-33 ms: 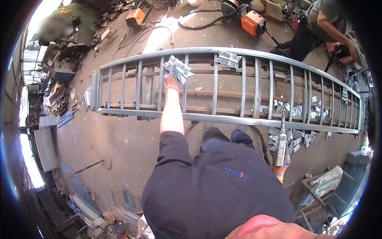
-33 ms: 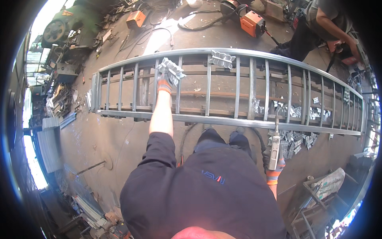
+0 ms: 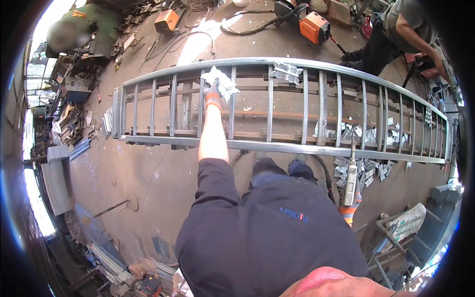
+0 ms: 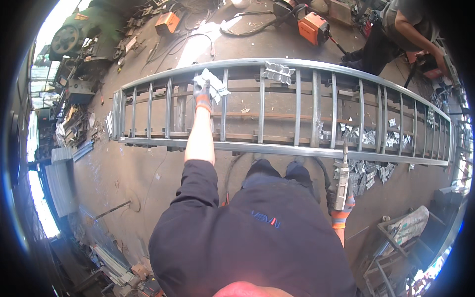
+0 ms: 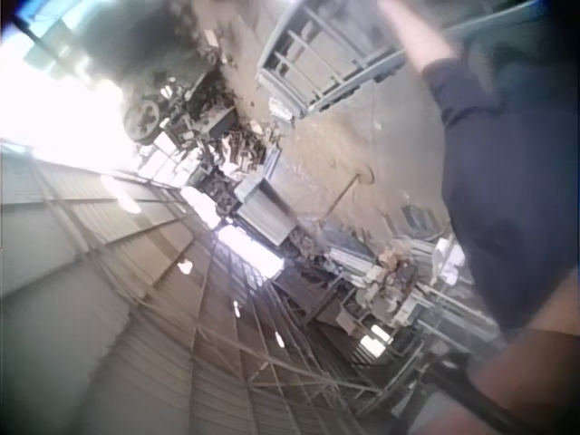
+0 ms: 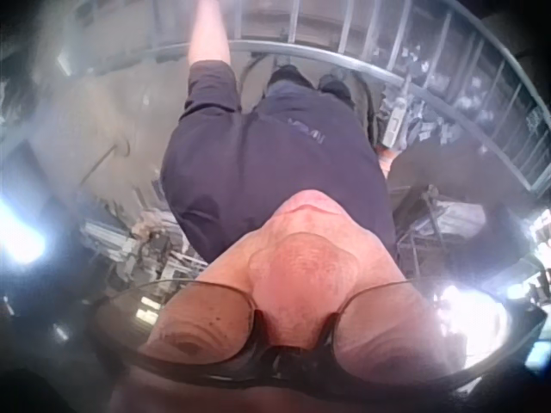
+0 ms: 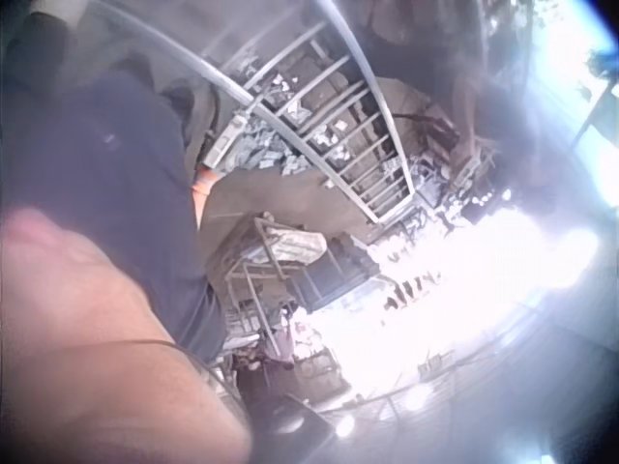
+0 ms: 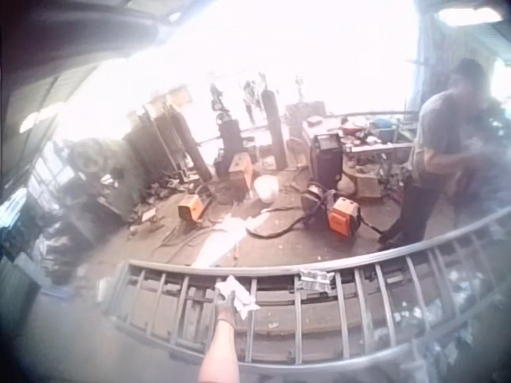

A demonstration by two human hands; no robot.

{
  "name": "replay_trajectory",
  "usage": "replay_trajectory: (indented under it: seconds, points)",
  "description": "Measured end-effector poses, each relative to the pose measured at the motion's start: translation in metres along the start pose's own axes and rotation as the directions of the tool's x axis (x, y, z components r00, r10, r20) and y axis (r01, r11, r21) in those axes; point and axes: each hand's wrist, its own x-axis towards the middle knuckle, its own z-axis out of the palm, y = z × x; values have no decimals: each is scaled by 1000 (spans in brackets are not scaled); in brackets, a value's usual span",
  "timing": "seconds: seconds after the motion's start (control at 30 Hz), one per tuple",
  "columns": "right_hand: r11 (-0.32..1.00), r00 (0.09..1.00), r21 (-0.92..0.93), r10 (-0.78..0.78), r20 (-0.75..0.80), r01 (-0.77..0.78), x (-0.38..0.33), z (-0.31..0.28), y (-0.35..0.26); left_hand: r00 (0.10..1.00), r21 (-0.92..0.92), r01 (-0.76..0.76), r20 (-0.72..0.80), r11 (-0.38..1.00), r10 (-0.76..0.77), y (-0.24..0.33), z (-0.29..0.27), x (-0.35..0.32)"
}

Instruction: The person welds metal brackets onto a long metal frame using a handheld welding tool. They repeatedly pick up brackets, position them on the frame, and weld them in place while sparks are visible. The person wears gloves and works in a workshop environment with scattered metal parts.

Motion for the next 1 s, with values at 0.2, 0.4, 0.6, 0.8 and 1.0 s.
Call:
replay_trajectory:
  seconds: [0.2,0.4,0.6,0.8,1.0]
  points:
    - [969,981,-161,-192,-6,189,-58,76,-18,958,909,2,-122,417,260,-13,-17,47]
    - [950,988,-279,-153,-16,142,-97,124,-35,950,868,262,-310,422,48,12,2,39]
    - [994,995,-98,-49,-82,41,-148,146,-17,955,946,219,-258,240,143,4,7,55]
    - [1000,987,12,19,-160,-17,-226,168,38,996,964,41,-59,263,62,26,21,53]
    - [992,931,-83,60,-361,-97,-330,187,19,999,953,-31,21,301,36,45,35,43]
